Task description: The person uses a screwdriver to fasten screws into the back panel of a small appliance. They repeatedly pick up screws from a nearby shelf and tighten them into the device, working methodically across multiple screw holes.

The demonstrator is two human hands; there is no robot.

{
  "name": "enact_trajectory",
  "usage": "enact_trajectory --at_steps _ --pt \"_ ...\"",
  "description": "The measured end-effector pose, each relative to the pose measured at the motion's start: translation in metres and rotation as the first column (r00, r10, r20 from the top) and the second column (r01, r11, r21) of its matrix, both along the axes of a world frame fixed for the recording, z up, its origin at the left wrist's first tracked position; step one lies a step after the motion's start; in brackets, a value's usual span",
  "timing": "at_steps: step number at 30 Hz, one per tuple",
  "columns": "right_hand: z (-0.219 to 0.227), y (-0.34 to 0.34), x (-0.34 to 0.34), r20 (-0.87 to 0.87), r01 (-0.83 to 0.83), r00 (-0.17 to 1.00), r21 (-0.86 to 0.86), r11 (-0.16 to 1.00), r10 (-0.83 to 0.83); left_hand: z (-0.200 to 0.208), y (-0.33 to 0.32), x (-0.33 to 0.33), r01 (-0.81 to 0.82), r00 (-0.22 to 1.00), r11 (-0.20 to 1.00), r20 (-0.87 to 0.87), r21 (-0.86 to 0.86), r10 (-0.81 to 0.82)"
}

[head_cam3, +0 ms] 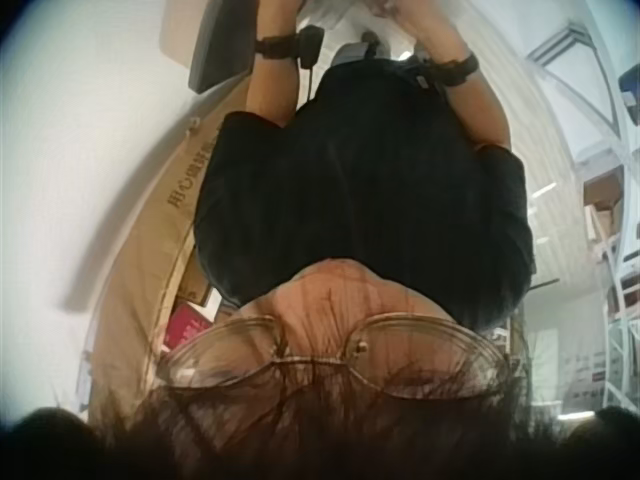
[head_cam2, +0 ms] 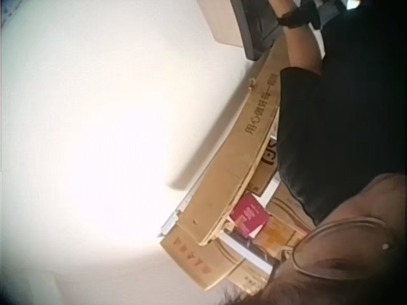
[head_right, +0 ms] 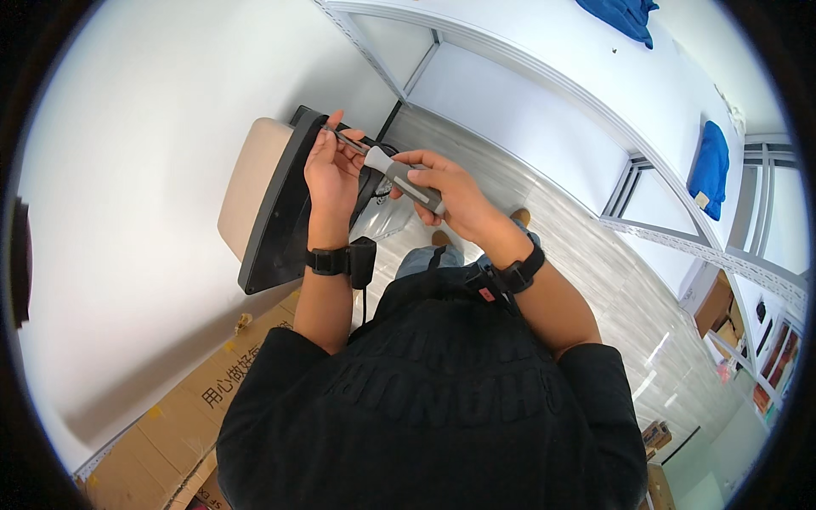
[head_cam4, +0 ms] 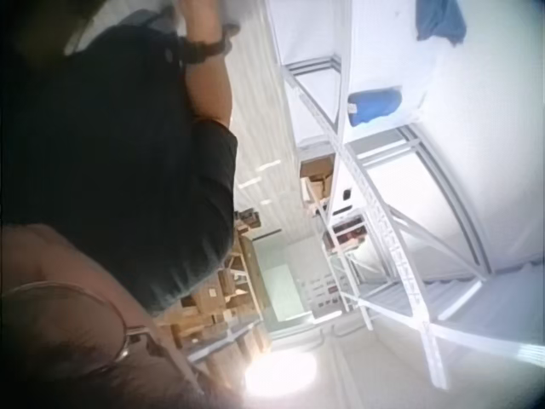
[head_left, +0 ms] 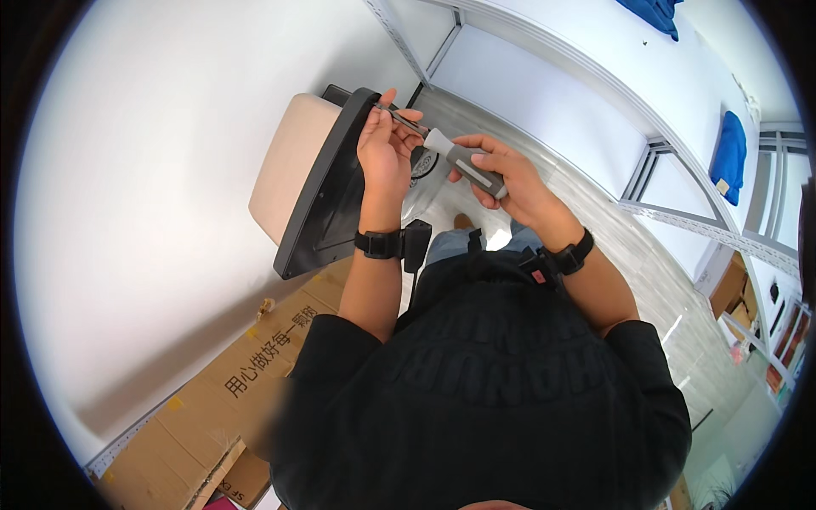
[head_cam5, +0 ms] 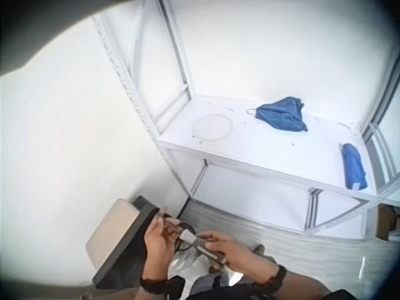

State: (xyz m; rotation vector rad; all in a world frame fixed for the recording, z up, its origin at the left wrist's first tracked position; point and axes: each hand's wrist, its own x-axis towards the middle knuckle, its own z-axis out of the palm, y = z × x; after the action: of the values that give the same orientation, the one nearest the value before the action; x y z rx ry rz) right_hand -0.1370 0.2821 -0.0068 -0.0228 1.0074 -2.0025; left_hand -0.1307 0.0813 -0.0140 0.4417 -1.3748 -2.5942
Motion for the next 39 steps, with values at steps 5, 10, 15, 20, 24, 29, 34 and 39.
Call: enact_trajectory --at_steps 5,10,15,20,24,29,34,39 --pt "0.009 0.002 -0.007 0.065 -0.017 0.998 -0.044 0.999 0.02 0.001 0.001 -0.001 -0.014 1.0 1.0 0.003 0.017 0.014" --pt "0.017 0.0 -0.011 -0.123 -0.012 0.992 0.144 0.989 0.03 0.006 0.007 -0.002 -0.053 0.999 0.998 0.013 0.031 0.053" --pt "0.001 -0.003 -0.015 -0.7 0.21 0.712 0.291 0.934 0.058 0.004 0.011 -0.005 -0.084 0.995 0.995 0.053 0.06 0.081" --pt "0.014 0.0 -0.014 -0.615 0.128 0.774 0.385 0.914 0.151 -0.003 0.005 -0.004 -0.114 0.99 0.993 0.089 0.041 0.11" --pt "0.024 0.009 -0.026 0.061 -0.144 0.988 0.053 0.988 0.141 0.001 0.009 -0.005 -0.151 0.987 0.985 0.059 0.08 0.146" --pt "0.014 0.006 -0.028 0.063 -0.239 0.97 0.048 0.97 0.236 0.011 0.015 -0.006 -0.183 0.98 0.98 0.087 0.08 0.176" --pt "0.009 0.002 -0.024 -0.353 -0.089 0.908 0.361 0.928 0.224 0.005 0.014 -0.008 -0.193 0.973 0.981 0.125 -0.008 0.192" --pt "0.018 0.002 -0.028 -0.136 -0.169 0.968 0.261 0.95 0.21 -0.005 0.008 -0.008 -0.22 0.971 0.975 0.098 0.01 0.218"
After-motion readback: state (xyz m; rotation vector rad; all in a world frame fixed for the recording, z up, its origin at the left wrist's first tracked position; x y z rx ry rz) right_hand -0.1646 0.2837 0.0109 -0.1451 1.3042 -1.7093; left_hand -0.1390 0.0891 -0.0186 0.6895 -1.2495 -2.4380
